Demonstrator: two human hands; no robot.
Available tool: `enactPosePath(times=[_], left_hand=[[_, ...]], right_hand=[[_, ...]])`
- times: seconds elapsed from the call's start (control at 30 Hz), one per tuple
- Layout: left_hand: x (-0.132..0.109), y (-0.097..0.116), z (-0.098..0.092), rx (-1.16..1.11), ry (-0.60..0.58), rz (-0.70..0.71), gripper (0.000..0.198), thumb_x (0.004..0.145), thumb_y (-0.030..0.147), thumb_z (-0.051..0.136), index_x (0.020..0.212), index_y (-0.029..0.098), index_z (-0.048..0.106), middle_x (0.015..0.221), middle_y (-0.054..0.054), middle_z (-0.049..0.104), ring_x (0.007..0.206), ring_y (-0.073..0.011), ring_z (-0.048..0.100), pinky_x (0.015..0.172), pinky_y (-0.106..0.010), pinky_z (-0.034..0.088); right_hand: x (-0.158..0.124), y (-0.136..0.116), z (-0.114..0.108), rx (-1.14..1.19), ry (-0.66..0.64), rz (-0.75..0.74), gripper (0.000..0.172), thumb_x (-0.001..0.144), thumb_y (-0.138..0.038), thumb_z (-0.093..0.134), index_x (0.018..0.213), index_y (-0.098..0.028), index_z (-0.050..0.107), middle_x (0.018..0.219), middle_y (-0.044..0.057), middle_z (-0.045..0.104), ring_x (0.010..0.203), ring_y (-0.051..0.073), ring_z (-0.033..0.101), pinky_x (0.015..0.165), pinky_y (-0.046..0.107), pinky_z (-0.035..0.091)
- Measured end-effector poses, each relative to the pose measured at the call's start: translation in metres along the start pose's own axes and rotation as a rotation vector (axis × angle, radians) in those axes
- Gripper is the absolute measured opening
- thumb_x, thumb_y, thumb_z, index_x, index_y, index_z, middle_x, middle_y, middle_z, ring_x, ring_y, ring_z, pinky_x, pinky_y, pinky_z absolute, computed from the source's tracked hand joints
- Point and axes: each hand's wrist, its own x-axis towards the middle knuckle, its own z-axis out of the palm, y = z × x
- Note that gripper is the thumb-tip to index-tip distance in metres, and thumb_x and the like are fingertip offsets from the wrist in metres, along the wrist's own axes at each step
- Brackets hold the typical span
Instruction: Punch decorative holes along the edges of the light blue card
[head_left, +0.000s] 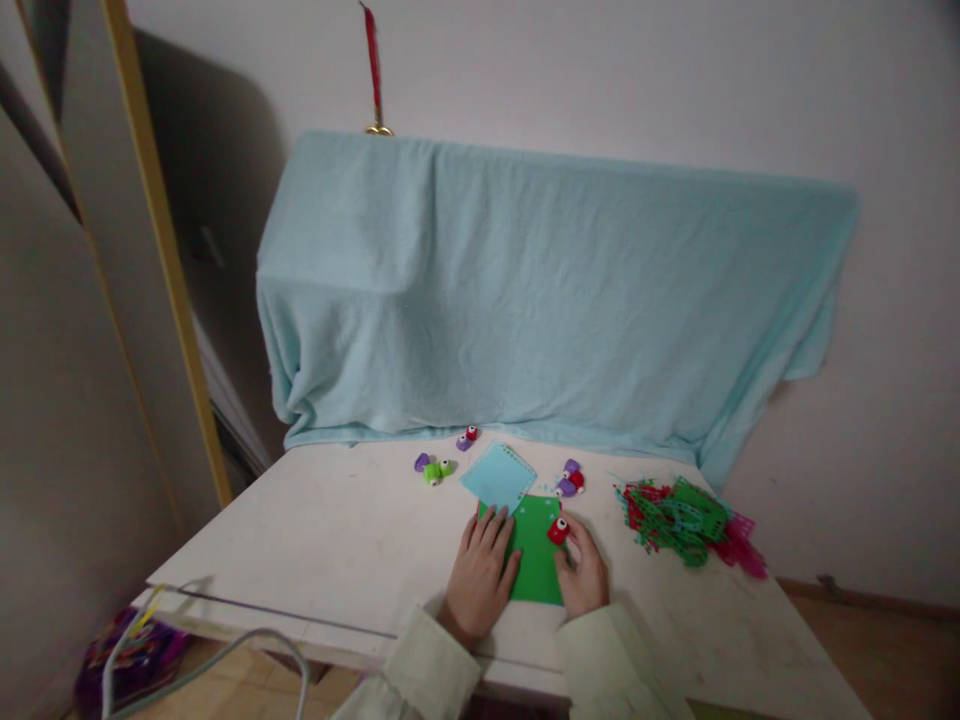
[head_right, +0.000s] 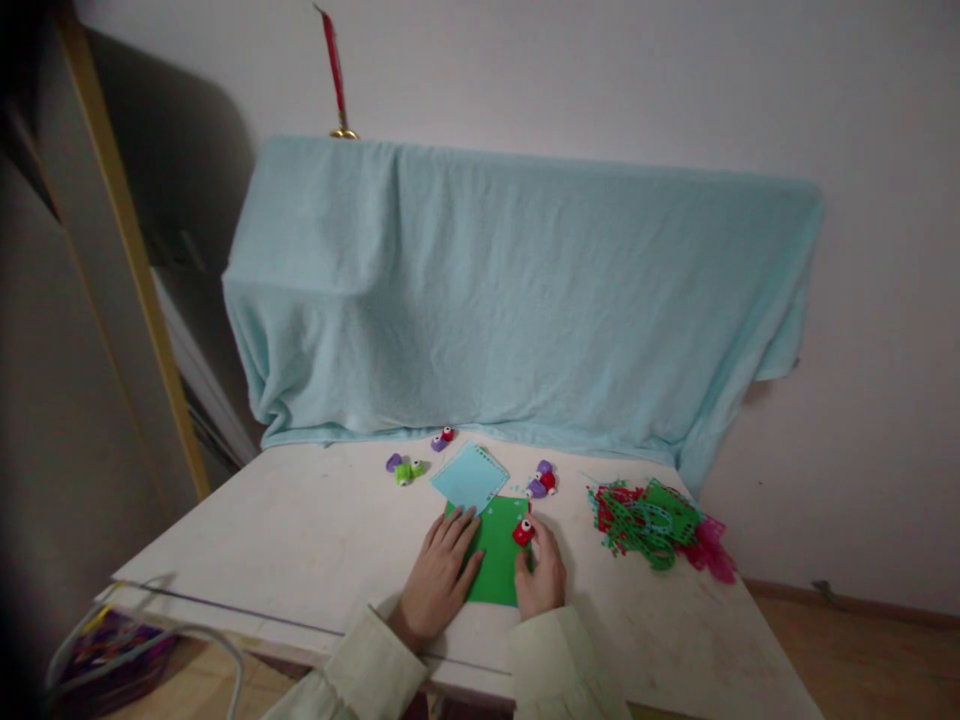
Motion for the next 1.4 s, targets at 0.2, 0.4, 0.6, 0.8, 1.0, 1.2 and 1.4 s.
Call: enactPosePath(times=[0.2, 0.4, 0.6, 0.8, 1.0, 1.2, 1.4], left_hand=[[0.000, -0.001, 0.000, 0.002, -0.019, -0.004, 0.047, 0.095, 0.034, 0.037, 0.139, 0.020, 0.036, 0.144, -0.009, 0.039, 0.135, -0.0270, 0.030, 0.108, -0.052, 0.030], [0.000, -0.001, -0.001, -0.005, -0.023, 0.002, 0.047, 0.095, 0.034, 0.038, 0.139, 0.020, 0.037, 0.143, -0.010, 0.039, 0.135, -0.0269, 0.031, 0.108, -0.052, 0.031], [0.002, 0.001, -0.004, -0.065, -0.013, -0.019, 0.045, 0.094, 0.032, 0.040, 0.137, 0.019, 0.039, 0.141, -0.009, 0.041, 0.134, -0.0270, 0.031, 0.109, -0.053, 0.030], [0.005, 0.007, -0.017, -0.253, 0.082, -0.071, 0.024, 0.094, 0.026, 0.040, 0.110, 0.021, 0.058, 0.116, -0.006, 0.060, 0.126, -0.0217, 0.042, 0.111, -0.048, 0.028], [0.020, -0.008, -0.040, -0.304, 0.203, -0.239, 0.022, 0.094, 0.028, 0.040, 0.103, 0.022, 0.058, 0.113, -0.008, 0.059, 0.110, -0.0226, 0.054, 0.096, -0.042, 0.045], [0.062, -0.071, -0.059, -0.046, 0.261, -0.210, 0.025, 0.087, 0.023, 0.047, 0.111, 0.017, 0.053, 0.109, -0.011, 0.056, 0.103, -0.0252, 0.054, 0.091, -0.042, 0.043], [0.059, -0.132, -0.016, 0.234, 0.213, -0.289, 0.027, 0.083, 0.019, 0.049, 0.109, 0.015, 0.056, 0.110, -0.013, 0.057, 0.109, -0.0281, 0.050, 0.099, -0.046, 0.034]], right_hand=[[-0.001, -0.002, -0.001, -0.022, -0.018, 0.002, 0.051, 0.072, -0.011, 0.044, 0.122, -0.019, 0.053, 0.122, 0.011, 0.059, 0.110, 0.026, 0.058, 0.091, 0.043, 0.051], [0.001, 0.000, 0.000, -0.039, 0.008, -0.053, 0.043, 0.078, -0.017, 0.047, 0.120, -0.018, 0.055, 0.119, 0.012, 0.061, 0.108, 0.025, 0.059, 0.093, 0.044, 0.050], [0.002, -0.003, 0.000, -0.036, 0.023, -0.047, 0.038, 0.083, -0.029, 0.053, 0.120, -0.018, 0.057, 0.118, 0.012, 0.062, 0.106, 0.026, 0.060, 0.090, 0.044, 0.051], [0.004, -0.011, -0.002, -0.160, -0.010, -0.150, 0.036, 0.083, -0.035, 0.058, 0.116, -0.022, 0.061, 0.103, 0.011, 0.064, 0.097, 0.026, 0.061, 0.085, 0.043, 0.052], [0.003, -0.019, -0.004, -0.255, -0.055, -0.178, 0.023, 0.083, -0.028, 0.059, 0.106, -0.023, 0.062, 0.097, 0.008, 0.062, 0.093, 0.026, 0.058, 0.082, 0.042, 0.049], [0.002, -0.018, -0.003, -0.253, -0.048, -0.158, 0.021, 0.083, -0.026, 0.058, 0.103, -0.023, 0.062, 0.096, 0.008, 0.063, 0.093, 0.026, 0.057, 0.082, 0.041, 0.048], [0.002, -0.015, -0.002, -0.226, -0.044, -0.138, 0.022, 0.081, -0.026, 0.059, 0.101, -0.022, 0.063, 0.096, 0.008, 0.063, 0.093, 0.026, 0.057, 0.082, 0.041, 0.047]])
